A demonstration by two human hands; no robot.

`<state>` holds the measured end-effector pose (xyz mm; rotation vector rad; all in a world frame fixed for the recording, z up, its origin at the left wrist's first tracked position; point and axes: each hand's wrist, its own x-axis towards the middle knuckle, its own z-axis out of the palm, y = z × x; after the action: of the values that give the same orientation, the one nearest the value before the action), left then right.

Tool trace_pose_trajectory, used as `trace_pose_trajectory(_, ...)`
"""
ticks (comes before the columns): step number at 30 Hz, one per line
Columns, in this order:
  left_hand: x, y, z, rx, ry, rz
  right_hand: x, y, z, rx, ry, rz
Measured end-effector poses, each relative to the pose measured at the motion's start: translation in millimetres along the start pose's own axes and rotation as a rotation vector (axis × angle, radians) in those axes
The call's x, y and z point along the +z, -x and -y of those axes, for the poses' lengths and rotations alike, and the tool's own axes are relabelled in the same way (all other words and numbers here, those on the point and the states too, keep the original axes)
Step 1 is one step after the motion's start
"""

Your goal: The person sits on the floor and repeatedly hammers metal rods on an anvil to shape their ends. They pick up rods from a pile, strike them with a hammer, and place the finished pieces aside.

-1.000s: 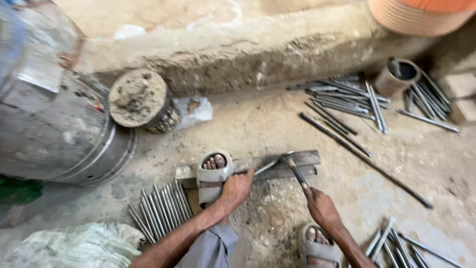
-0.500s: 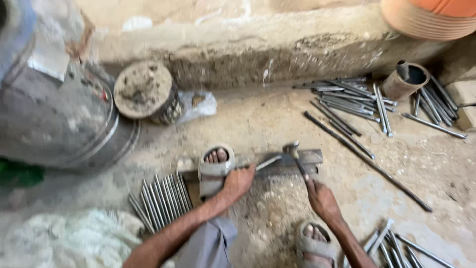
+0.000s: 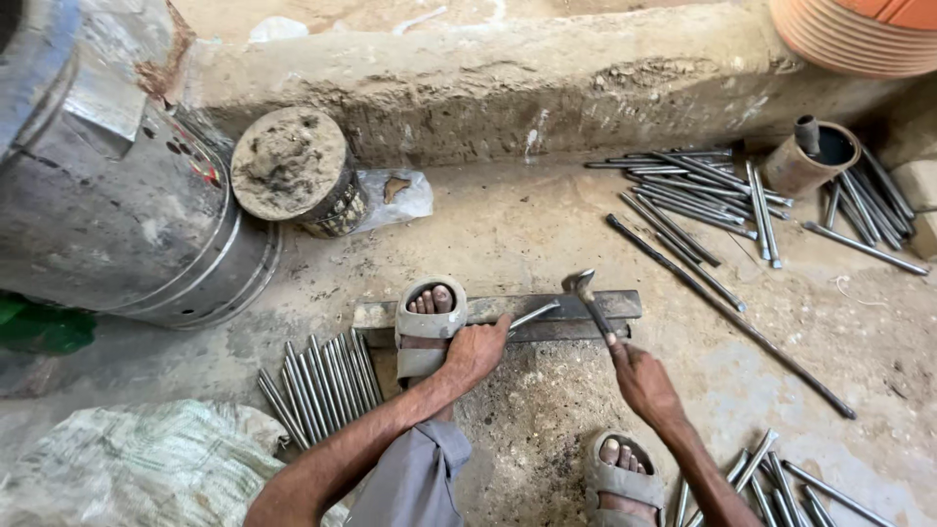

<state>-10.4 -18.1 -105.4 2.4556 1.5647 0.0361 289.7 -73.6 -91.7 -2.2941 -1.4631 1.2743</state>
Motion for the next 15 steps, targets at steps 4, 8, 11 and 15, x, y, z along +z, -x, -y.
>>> trace_pose_trajectory(4, 3, 1, 2, 0.02, 0.023, -0.004, -7, 18, -12, -0.318, -0.201, -0.247)
trace_pose_trajectory(8, 2, 2, 4, 0.031, 0.028, -0.037, 19, 19, 10, -0.024, -0.208, -0.137)
trace_pose_trajectory(11, -3, -1, 3, 0.023, 0.034, -0.015, 18, 10, 17, 0.021, -0.043, -0.021)
trace_pose_trajectory(15, -2, -4, 6, 0.047, -0.064, -0.057, 15, 18, 3, -0.332, -0.067, -0.24)
